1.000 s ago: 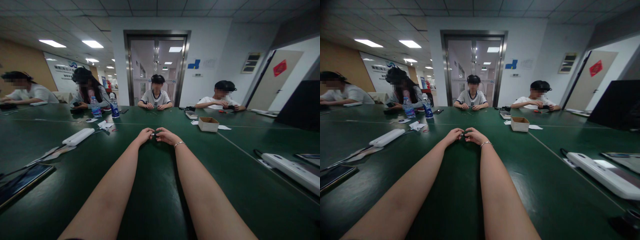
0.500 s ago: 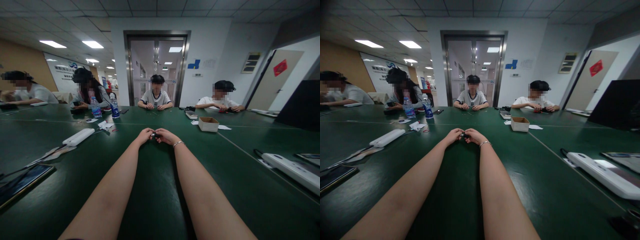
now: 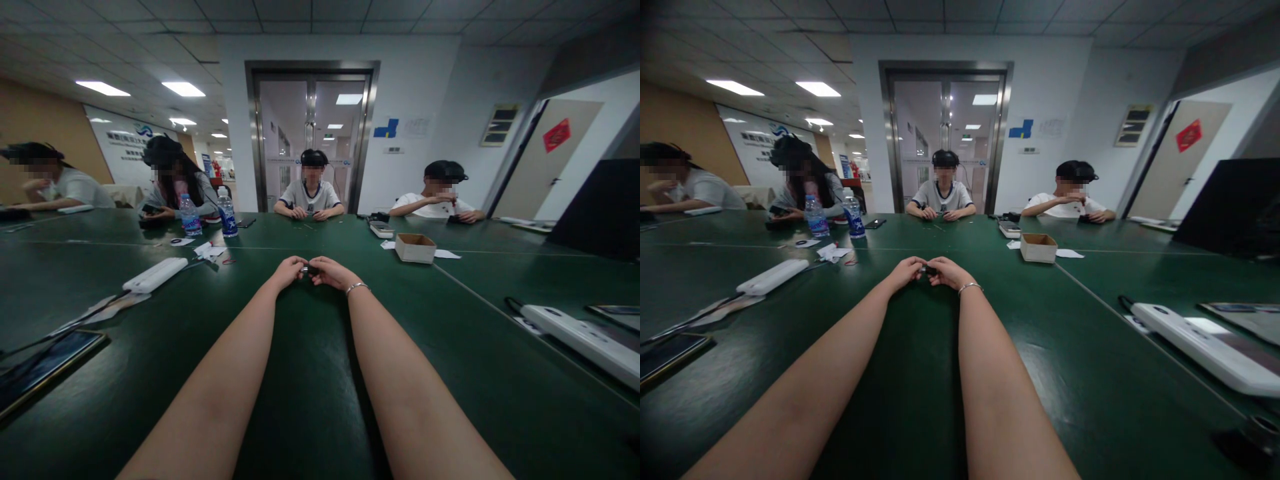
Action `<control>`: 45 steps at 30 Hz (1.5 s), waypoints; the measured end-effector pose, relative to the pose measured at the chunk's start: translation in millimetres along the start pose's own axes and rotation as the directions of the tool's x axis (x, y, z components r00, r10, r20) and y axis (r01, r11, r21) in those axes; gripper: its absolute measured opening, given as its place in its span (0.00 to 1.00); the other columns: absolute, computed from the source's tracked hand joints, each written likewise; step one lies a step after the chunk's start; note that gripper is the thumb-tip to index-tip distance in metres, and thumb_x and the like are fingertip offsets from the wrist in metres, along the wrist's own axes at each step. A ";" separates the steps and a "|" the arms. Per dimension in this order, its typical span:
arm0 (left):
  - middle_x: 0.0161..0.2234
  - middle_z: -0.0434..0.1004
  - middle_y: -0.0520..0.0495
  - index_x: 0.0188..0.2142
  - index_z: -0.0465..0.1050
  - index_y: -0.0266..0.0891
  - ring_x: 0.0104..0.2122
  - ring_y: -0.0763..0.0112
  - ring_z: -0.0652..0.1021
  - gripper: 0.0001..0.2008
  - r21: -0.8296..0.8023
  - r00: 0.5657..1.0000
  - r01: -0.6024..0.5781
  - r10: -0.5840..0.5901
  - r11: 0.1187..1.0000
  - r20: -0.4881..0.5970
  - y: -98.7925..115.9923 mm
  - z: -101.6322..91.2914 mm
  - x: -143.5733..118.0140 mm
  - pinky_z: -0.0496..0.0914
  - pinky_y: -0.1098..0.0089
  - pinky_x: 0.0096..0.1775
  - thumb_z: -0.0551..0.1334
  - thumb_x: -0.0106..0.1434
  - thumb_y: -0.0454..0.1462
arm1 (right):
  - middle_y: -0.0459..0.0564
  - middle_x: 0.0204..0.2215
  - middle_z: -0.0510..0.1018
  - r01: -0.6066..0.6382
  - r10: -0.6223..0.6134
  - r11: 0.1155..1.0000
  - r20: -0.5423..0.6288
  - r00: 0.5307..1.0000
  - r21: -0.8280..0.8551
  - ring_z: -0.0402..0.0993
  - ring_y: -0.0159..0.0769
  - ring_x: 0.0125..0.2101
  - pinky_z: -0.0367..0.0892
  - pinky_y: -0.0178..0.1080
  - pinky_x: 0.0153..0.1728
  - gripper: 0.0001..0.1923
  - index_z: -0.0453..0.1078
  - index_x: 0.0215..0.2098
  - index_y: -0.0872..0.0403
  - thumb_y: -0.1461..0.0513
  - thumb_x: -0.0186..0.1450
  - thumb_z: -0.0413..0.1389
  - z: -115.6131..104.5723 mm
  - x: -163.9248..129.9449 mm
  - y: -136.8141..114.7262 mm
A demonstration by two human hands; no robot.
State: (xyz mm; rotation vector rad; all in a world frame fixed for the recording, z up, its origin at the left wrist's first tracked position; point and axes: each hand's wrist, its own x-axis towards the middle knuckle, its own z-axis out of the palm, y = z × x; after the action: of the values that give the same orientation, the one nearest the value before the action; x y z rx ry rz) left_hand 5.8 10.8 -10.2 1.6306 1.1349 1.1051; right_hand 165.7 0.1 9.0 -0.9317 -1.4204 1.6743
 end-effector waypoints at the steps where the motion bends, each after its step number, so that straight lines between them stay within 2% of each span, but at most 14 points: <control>1: 0.12 0.62 0.56 0.36 0.68 0.32 0.13 0.80 0.62 0.11 -0.001 1.000 -0.002 0.002 1.000 0.001 0.1 0.0 0.1 0.55 0.78 0.19 0.51 0.56 0.32 | 0.47 0.22 0.70 -0.007 0.007 1.000 -0.005 1.000 -0.003 0.70 0.29 0.19 0.69 0.29 0.16 0.02 0.60 0.36 0.56 0.68 0.64 0.50 0.2 -0.5 -0.3; 6: 0.13 0.63 0.56 0.37 0.68 0.32 0.13 0.80 0.62 0.11 0.005 1.000 0.003 -0.003 1.000 -0.003 0.2 -0.4 -0.1 0.55 0.77 0.19 0.52 0.56 0.33 | 0.45 0.22 0.70 0.010 -0.010 0.999 -0.011 1.000 0.031 0.70 0.28 0.19 0.71 0.30 0.20 0.10 0.60 0.38 0.56 0.71 0.60 0.54 -1.6 0.2 1.3; 11: 0.13 0.63 0.56 0.36 0.68 0.33 0.13 0.79 0.62 0.11 0.013 1.000 -0.006 0.006 1.000 -0.001 -0.2 -0.3 -0.2 0.55 0.77 0.20 0.52 0.55 0.33 | 0.49 0.23 0.71 0.000 0.000 1.000 -0.016 1.000 0.021 0.70 0.29 0.20 0.69 0.30 0.18 0.01 0.61 0.35 0.57 0.67 0.64 0.51 -2.3 2.5 2.5; 15: 0.13 0.63 0.55 0.36 0.68 0.34 0.14 0.79 0.62 0.11 0.021 1.000 -0.009 0.009 1.000 -0.008 -2.3 -1.0 0.5 0.56 0.77 0.20 0.53 0.56 0.36 | 0.46 0.23 0.71 0.026 -0.026 0.999 -0.005 1.000 0.037 0.70 0.28 0.21 0.71 0.31 0.23 0.08 0.62 0.35 0.57 0.72 0.60 0.53 -2.5 -0.1 2.2; 19: 0.15 0.63 0.55 0.31 0.70 0.34 0.15 0.79 0.63 0.12 0.030 0.999 -0.038 0.038 0.999 -0.012 -4.7 -3.2 1.1 0.57 0.77 0.21 0.54 0.56 0.41 | 0.44 0.25 0.71 0.098 -0.098 0.995 0.004 0.995 0.021 0.71 0.27 0.25 0.72 0.32 0.28 0.13 0.64 0.34 0.56 0.74 0.54 0.57 -3.5 -0.9 4.3; 25: 0.17 0.62 0.54 0.28 0.70 0.33 0.17 0.80 0.62 0.16 -0.050 0.999 -0.030 0.028 0.998 -0.045 1.4 -4.0 -2.7 0.57 0.77 0.21 0.56 0.55 0.46 | 0.42 0.23 0.73 0.229 -0.237 0.952 -0.015 0.971 -0.203 0.71 0.27 0.25 0.68 0.29 0.28 0.19 0.63 0.35 0.56 0.75 0.47 0.60 -3.8 16.3 13.6; 31: 0.21 0.68 0.51 0.33 0.73 0.32 0.20 0.78 0.65 0.16 -0.007 0.999 -0.044 0.044 0.999 -0.006 5.3 -2.1 -7.2 0.57 0.76 0.22 0.62 0.49 0.43 | 0.40 0.24 0.73 0.261 -0.298 0.878 -0.032 0.954 -0.402 0.71 0.28 0.25 0.65 0.29 0.26 0.25 0.63 0.38 0.56 0.76 0.43 0.61 -3.0 29.7 21.8; 35: 0.24 0.71 0.49 0.33 0.72 0.33 0.22 0.78 0.66 0.16 0.004 0.997 -0.075 0.075 0.997 -0.019 5.5 -1.2 -8.8 0.58 0.76 0.23 0.63 0.49 0.44 | 0.41 0.24 0.73 0.225 -0.276 0.868 -0.054 0.959 -0.442 0.69 0.26 0.22 0.63 0.28 0.23 0.22 0.65 0.36 0.56 0.74 0.44 0.62 -2.6 28.2 21.7; 40: 0.27 0.72 0.48 0.31 0.71 0.34 0.24 0.76 0.69 0.17 0.008 0.997 -0.073 0.074 0.997 -0.038 8.5 -0.6 -11.6 0.60 0.75 0.24 0.64 0.47 0.46 | 0.42 0.21 0.71 0.174 -0.242 0.848 -0.073 0.968 -0.500 0.65 0.25 0.20 0.60 0.28 0.22 0.13 0.67 0.30 0.58 0.71 0.46 0.61 0.0 24.8 20.1; 42: 0.27 0.72 0.47 0.32 0.70 0.33 0.24 0.75 0.70 0.18 -0.005 0.997 -0.070 0.070 0.998 -0.025 8.8 -0.7 -11.9 0.60 0.75 0.24 0.64 0.47 0.46 | 0.41 0.20 0.69 0.135 -0.242 0.809 -0.114 0.963 -0.572 0.63 0.24 0.20 0.58 0.28 0.21 0.11 0.67 0.27 0.59 0.67 0.46 0.63 1.8 24.1 19.8; 45: 0.28 0.73 0.46 0.32 0.70 0.33 0.23 0.76 0.70 0.17 -0.027 0.998 -0.062 0.062 0.998 -0.013 7.5 -1.8 -11.2 0.60 0.76 0.23 0.64 0.48 0.45 | 0.40 0.18 0.67 0.065 -0.275 0.721 -0.198 0.941 -0.690 0.61 0.25 0.19 0.55 0.29 0.19 0.15 0.65 0.23 0.57 0.61 0.44 0.66 5.3 22.7 19.4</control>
State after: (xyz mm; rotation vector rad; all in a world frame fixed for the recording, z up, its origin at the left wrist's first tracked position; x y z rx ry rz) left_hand 3.4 -1.5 -4.8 1.6495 1.0789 1.1664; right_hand 149.0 15.5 -11.0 -1.3206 -1.8752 0.8056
